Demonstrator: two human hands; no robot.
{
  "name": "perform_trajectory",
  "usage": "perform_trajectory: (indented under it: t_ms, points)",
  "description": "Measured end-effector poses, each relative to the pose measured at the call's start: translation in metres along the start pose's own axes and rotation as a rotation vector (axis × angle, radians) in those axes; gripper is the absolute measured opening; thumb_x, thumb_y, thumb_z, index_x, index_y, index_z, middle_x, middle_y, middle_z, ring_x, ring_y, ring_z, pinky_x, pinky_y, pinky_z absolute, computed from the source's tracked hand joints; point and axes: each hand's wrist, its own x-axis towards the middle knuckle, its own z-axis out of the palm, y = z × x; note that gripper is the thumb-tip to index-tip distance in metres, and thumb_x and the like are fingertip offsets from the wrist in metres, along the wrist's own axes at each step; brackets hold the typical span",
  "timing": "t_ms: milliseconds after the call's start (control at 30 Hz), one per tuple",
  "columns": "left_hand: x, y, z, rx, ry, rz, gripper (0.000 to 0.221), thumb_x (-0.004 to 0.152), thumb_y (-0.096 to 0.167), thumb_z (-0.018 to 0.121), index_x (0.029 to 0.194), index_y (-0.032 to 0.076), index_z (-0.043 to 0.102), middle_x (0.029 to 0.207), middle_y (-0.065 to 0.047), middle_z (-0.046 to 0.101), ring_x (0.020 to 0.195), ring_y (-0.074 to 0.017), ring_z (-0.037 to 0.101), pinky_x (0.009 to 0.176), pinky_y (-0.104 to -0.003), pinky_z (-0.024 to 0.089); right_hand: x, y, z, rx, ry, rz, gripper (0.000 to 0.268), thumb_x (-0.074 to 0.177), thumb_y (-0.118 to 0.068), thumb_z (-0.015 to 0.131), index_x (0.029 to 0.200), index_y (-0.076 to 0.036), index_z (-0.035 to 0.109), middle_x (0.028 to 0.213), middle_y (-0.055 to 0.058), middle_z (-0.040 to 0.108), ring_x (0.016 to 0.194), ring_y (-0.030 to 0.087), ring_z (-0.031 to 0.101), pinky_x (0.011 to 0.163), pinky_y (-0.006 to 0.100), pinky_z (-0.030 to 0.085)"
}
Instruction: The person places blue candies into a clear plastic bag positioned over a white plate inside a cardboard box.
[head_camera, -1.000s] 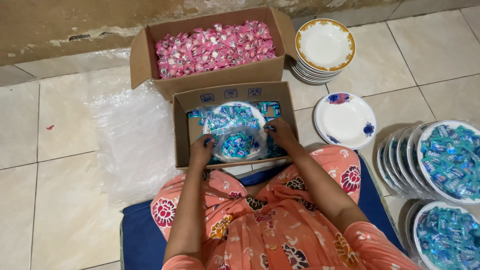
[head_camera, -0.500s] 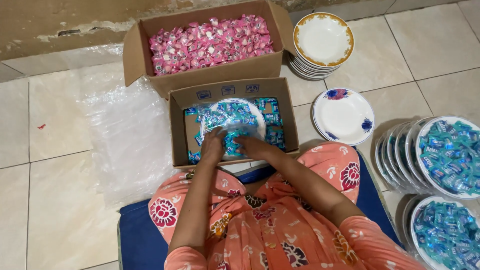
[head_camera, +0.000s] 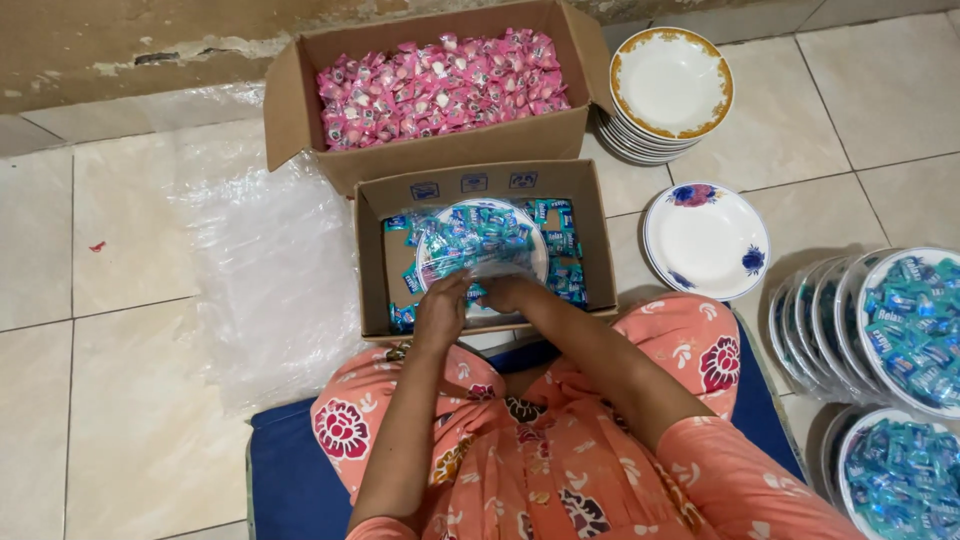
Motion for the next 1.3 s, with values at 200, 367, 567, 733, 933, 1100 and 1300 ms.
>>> perform_trajectory:
  t_ms: [200,367,567,733,933,1100,1300]
  points:
    - [0.001,-0.006,0.002,0.041,-0.015,-0.014,0.032,0.091,0.008,0.056,0.115,0.01,0.077,0.131,-0.007,0.071,0.118,-0.0311,0.065,0.102,-0.042,0.053,-0.139,-0.085,-0.089,-0.111,0.052,-0.246,0.038,0.091,-0.014,0.05,0.108,0.01,0.074,0.103,0.035,0.072,0.097,0.049,0.072,0.086,0.057,0.058]
    - [0.002,-0.001,-0.001,0.005,0.007,-0.019,0.035,0.089,0.006,0.055,0.115,0.01,0.078,0.13,-0.007,0.072,0.119,-0.0303,0.066,0.103,-0.041,0.052,-0.092,-0.057,-0.053,0.047,-0.059,-0.241,0.041,0.095,-0.02,0.049,0.12,0.005,0.07,0.112,0.035,0.069,0.104,0.053,0.067,0.091,0.059,0.054]
    - [0.002,0.001,-0.002,0.032,0.021,-0.016,0.033,0.088,0.007,0.057,0.113,0.011,0.078,0.129,-0.006,0.072,0.116,-0.03,0.067,0.101,-0.041,0.053,-0.009,-0.008,-0.007,0.077,0.068,-0.189,0.044,0.104,-0.026,0.047,0.143,-0.007,0.054,0.133,0.028,0.062,0.119,0.05,0.061,0.101,0.06,0.049]
    - [0.004,0.008,-0.006,0.03,0.021,-0.036,0.033,0.086,0.008,0.059,0.112,0.01,0.079,0.127,-0.005,0.073,0.113,-0.0298,0.068,0.099,-0.041,0.054,0.002,-0.004,0.001,0.099,0.094,-0.097,0.048,0.108,-0.025,0.042,0.155,-0.017,0.041,0.144,0.02,0.058,0.128,0.044,0.058,0.103,0.06,0.046]
    - [0.002,0.001,-0.001,0.029,0.035,-0.021,0.031,0.088,0.008,0.057,0.11,0.012,0.079,0.128,-0.004,0.073,0.112,-0.0295,0.069,0.098,-0.04,0.055,-0.053,-0.037,-0.021,-0.164,0.255,-0.521,0.032,0.093,0.001,0.046,0.109,0.018,0.068,0.1,0.042,0.069,0.094,0.056,0.067,0.085,0.064,0.054]
    - [0.001,0.004,-0.004,0.002,0.027,-0.036,0.031,0.086,0.008,0.058,0.109,0.012,0.079,0.129,-0.004,0.073,0.117,-0.0289,0.067,0.102,-0.039,0.054,-0.059,-0.053,-0.034,-0.114,0.239,-0.452,0.032,0.094,-0.003,0.047,0.109,0.013,0.069,0.103,0.037,0.07,0.096,0.053,0.068,0.085,0.059,0.055]
    - [0.002,-0.004,0.002,0.026,0.033,-0.031,0.032,0.086,0.009,0.059,0.111,0.012,0.079,0.127,-0.003,0.073,0.117,-0.0267,0.067,0.103,-0.038,0.054,-0.059,-0.063,-0.033,-0.047,0.206,-0.365,0.032,0.095,-0.009,0.049,0.109,0.008,0.072,0.107,0.032,0.071,0.098,0.048,0.071,0.084,0.055,0.057]
